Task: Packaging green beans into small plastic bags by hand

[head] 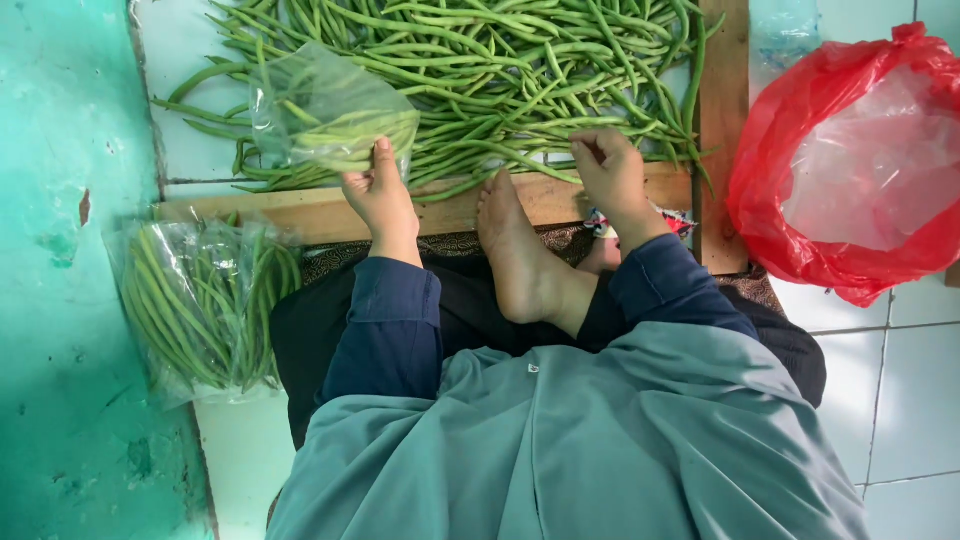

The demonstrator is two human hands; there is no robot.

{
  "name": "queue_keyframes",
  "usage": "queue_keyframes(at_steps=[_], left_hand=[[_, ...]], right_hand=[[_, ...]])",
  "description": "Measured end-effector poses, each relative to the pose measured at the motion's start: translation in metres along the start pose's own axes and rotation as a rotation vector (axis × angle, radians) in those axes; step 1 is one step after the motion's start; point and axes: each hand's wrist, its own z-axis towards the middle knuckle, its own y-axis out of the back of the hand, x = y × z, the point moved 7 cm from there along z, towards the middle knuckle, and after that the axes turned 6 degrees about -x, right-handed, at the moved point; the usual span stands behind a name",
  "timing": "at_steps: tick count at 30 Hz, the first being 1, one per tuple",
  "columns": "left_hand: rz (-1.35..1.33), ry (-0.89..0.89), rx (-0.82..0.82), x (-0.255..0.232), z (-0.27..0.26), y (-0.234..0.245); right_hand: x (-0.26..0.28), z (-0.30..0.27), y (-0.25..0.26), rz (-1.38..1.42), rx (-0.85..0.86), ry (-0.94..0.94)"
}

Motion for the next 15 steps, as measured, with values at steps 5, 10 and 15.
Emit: queue_keyframes(at_steps=[5, 10, 15], left_hand=[[-0.124, 0.247, -0.259, -0.092, -0.01, -0.029], [-0.175, 0.299, -0.35, -0.072, -0.005, -0.023], [-0.049, 0.375, -0.392, -0.087, -0.011, -0.025]], right_hand=[[0.037, 0.084, -0.03, -0.084, 0.01, 0.284], [0.015, 0.145, -0.094, -0.337, 0.086, 0.452], [0.018, 0.151, -0.131, -0.754, 0.145, 0.483]])
